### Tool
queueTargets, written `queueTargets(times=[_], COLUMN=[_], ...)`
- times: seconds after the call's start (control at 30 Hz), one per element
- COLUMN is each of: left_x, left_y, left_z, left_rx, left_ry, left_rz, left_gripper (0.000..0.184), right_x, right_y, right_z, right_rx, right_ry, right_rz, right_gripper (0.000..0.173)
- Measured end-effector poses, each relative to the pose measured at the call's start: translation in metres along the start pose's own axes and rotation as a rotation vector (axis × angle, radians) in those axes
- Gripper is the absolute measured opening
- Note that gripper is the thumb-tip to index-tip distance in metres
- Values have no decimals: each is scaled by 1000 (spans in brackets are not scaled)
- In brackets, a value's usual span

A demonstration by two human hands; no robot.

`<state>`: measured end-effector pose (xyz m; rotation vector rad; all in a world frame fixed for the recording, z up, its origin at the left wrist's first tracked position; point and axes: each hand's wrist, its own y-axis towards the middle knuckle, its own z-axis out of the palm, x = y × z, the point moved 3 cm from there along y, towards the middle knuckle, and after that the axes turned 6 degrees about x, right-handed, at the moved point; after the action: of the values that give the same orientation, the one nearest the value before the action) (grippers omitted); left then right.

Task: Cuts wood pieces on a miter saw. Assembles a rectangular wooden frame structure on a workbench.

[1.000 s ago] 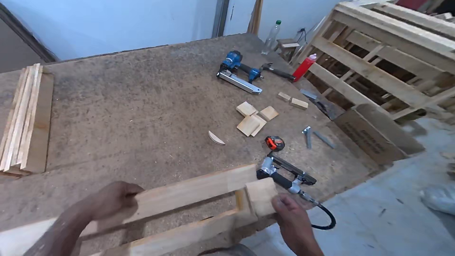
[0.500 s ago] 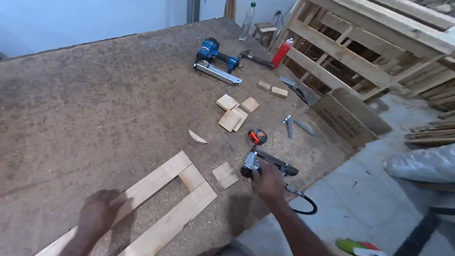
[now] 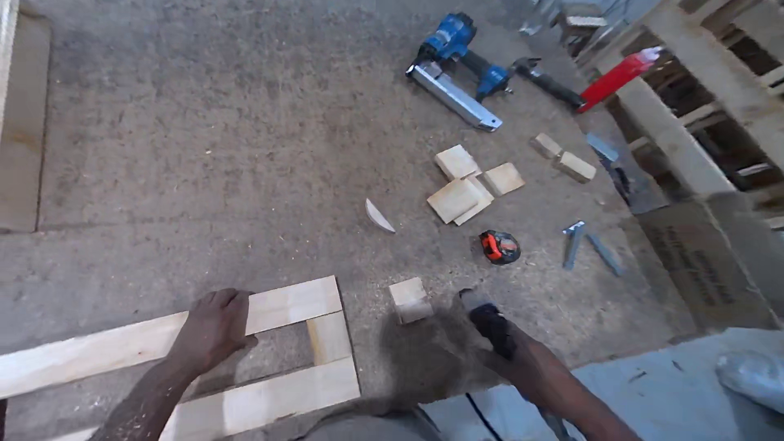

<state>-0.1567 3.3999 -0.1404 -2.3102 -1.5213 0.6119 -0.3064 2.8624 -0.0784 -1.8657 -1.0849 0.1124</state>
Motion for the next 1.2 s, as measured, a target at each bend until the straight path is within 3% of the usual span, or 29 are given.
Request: queueTargets(times=[0.1,0.2,0.37,0.5,0.9,1.2], left_x=[3,-23,-50,-49,-48,-49], left_y=[-11,4,19,16,15,14], left_z=[13,27,50,54,58,56], left_rx=[-28,-246,-480,-574,-629,-640], left_ry=[-125,-244,-102,-81,-119,-126], left_rz=[-43,-78,-151,-160,-177,-175], left_gripper=[91,65,58,49,36,37], right_x=[37,96,186,205,237,235], right_y=[-39,-44,-36,-29,5,2], right_z=[22,50,83,108,123,121], right_rx=[223,484,615,696,742,758], right_ry=[281,337,-306,-542,-576,-554], right_rz=[-96,-192,-150,-111,-182,-47], right_gripper=[37,26,68,61,69,66])
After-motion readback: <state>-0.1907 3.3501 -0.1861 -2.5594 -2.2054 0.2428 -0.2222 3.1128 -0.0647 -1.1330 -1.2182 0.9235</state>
